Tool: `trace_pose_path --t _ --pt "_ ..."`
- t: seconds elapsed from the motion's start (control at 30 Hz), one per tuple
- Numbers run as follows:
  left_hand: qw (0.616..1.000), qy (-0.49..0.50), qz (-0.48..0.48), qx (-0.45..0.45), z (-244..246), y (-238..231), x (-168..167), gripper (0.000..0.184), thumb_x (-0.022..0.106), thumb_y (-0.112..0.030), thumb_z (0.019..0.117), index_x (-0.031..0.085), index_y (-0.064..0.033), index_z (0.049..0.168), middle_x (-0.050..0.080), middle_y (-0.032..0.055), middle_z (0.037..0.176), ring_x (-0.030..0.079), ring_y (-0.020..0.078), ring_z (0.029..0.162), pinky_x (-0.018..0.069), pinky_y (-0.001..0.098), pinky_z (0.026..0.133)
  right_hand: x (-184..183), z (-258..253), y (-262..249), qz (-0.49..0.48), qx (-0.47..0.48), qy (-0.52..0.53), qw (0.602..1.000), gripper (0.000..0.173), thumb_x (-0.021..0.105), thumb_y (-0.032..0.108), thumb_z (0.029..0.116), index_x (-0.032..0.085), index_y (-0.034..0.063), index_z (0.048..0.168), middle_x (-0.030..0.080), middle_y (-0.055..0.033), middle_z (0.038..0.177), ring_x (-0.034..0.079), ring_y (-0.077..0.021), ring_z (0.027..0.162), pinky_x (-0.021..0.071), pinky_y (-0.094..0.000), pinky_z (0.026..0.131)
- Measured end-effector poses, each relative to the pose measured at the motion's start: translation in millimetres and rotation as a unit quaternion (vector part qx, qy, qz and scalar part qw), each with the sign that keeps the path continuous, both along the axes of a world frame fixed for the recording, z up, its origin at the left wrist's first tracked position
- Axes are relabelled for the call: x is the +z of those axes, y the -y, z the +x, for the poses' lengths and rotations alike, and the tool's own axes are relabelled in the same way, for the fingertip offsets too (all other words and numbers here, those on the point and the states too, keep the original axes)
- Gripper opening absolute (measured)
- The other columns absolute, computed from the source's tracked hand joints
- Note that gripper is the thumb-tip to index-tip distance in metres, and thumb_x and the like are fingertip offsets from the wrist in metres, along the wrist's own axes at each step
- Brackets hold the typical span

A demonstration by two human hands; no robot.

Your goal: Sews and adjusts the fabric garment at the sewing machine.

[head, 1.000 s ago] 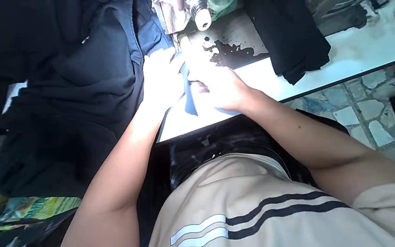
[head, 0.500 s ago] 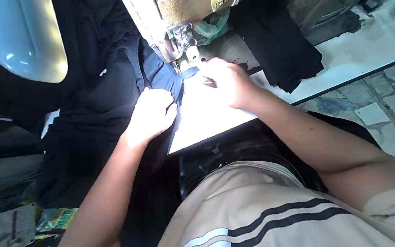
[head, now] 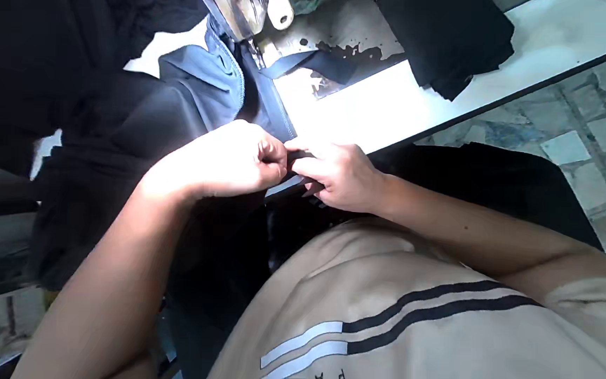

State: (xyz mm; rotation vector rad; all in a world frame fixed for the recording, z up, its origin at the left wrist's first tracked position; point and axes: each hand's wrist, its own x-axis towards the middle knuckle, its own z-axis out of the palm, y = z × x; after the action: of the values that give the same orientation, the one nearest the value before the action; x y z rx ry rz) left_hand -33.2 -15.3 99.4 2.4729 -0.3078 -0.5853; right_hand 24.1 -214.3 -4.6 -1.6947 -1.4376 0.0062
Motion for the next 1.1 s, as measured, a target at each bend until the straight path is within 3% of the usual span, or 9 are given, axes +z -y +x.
trace_pose_path --t 0.07,0.17,0.23,0.47,0.57,0.67,0.77,0.9,1.1 --pt "0.995 -0.003 0.101 0.018 6.2 -2.5 -8.7 0.029 0.055 -0.016 0.0971 0.066 -0.0116 0.071 0.056 0.0006 0.061 0.054 0.0145 0.058 0.0386 0.0385 0.053 -8.4 -4.7 5.4 -0.068 -0.036 0.075 0.994 0.013 0.061 0.0 0.0875 0.074 0.0019 0.09 0.073 -0.0205 0.105 0.073 -0.0332 0.083 0.0557 -0.0436 0.06" --pt "0.936 -0.035 0.348 0.048 16.1 8.6 -19.8 0.025 0.054 -0.011 0.0993 0.063 0.0073 0.085 0.064 0.0303 0.091 0.063 0.0523 0.1 0.046 0.0658 0.076 -10.1 -5.9 4.1 -0.089 -0.045 0.105 0.99 0.016 0.057 -0.001 0.0929 0.072 0.0011 0.089 0.073 -0.0187 0.094 0.073 -0.0331 0.079 0.0532 -0.0423 0.056" --pt "0.906 -0.043 0.421 0.021 17.6 16.2 -26.8 0.02 0.052 -0.005 0.097 0.063 0.0091 0.089 0.062 0.0308 0.105 0.057 0.0526 0.112 0.0436 0.0633 0.08 -8.9 -5.2 3.6 -0.089 -0.048 0.111 0.989 0.017 0.055 -0.002 0.0938 0.072 0.0007 0.089 0.073 -0.0187 0.094 0.072 -0.0323 0.078 0.0523 -0.041 0.055" --pt "0.875 -0.169 0.446 0.08 27.0 8.0 -15.2 0.022 0.059 -0.012 0.0976 0.063 0.0055 0.084 0.064 0.03 0.09 0.065 0.0524 0.094 0.0472 0.0664 0.068 -5.6 -4.7 3.2 -0.105 -0.046 0.094 0.989 0.015 0.056 -0.002 0.0926 0.07 0.0001 0.088 0.072 -0.019 0.096 0.073 -0.0329 0.081 0.0533 -0.0414 0.056" --pt "0.891 -0.158 0.418 0.082 34.5 4.5 -9.6 0.027 0.057 -0.018 0.1011 0.063 0.0051 0.088 0.064 0.0297 0.088 0.065 0.053 0.093 0.0466 0.0676 0.068 5.8 -1.9 2.4 -0.162 -0.029 0.041 0.985 0.005 0.064 0.001 0.0851 0.068 0.0028 0.087 0.067 -0.0245 0.125 0.072 -0.0339 0.076 0.0515 -0.0439 0.053" --pt "0.947 0.011 0.303 0.105 46.6 7.3 -10.6 0.028 0.054 -0.019 0.1029 0.064 0.0056 0.094 0.065 0.0296 0.092 0.065 0.0521 0.094 0.047 0.0678 0.073 25.4 6.9 -2.2 -0.272 0.012 -0.023 0.962 0.01 0.065 0.005 0.0884 0.069 0.0063 0.098 0.053 -0.0232 0.147 0.07 -0.0342 0.078 0.0514 -0.0465 0.058" --pt "0.953 0.13 0.244 0.123 73.0 34.2 -21.8 0.03 0.054 -0.019 0.1014 0.067 0.0056 0.114 0.065 0.0288 0.114 0.063 0.0478 0.111 0.049 0.0629 0.09 35.8 9.9 -6.6 -0.333 0.031 -0.038 0.942 0.014 0.063 0.01 0.0953 0.069 0.0094 0.108 0.063 -0.0222 0.119 0.068 -0.0354 0.077 0.0522 -0.0484 0.062" --pt "0.93 0.163 0.3 0.134 114.4 58.8 -46.0 0.034 0.051 -0.009 0.0996 0.061 0.0071 0.127 0.062 0.0304 0.128 0.056 0.0483 0.126 0.0464 0.0598 0.098 42.8 9.3 -8.6 -0.378 0.035 -0.045 0.924 0.027 0.06 0.01 0.0974 0.069 0.0145 0.122 0.057 -0.0234 0.137 0.069 -0.0344 0.079 0.0541 -0.0475 0.065" --pt "0.918 0.296 0.221 0.145 84.6 57.0 -56.6 0.019 0.054 -0.008 0.0941 0.066 0.0055 0.098 0.066 0.0262 0.097 0.065 0.0462 0.101 0.0501 0.0565 0.083 33.1 5.1 -5.9 -0.329 0.023 -0.015 0.944 0.02 0.065 0.012 0.0963 0.069 0.0094 0.115 0.066 -0.0156 0.104 0.068 -0.0297 0.074 0.0536 -0.044 0.06"
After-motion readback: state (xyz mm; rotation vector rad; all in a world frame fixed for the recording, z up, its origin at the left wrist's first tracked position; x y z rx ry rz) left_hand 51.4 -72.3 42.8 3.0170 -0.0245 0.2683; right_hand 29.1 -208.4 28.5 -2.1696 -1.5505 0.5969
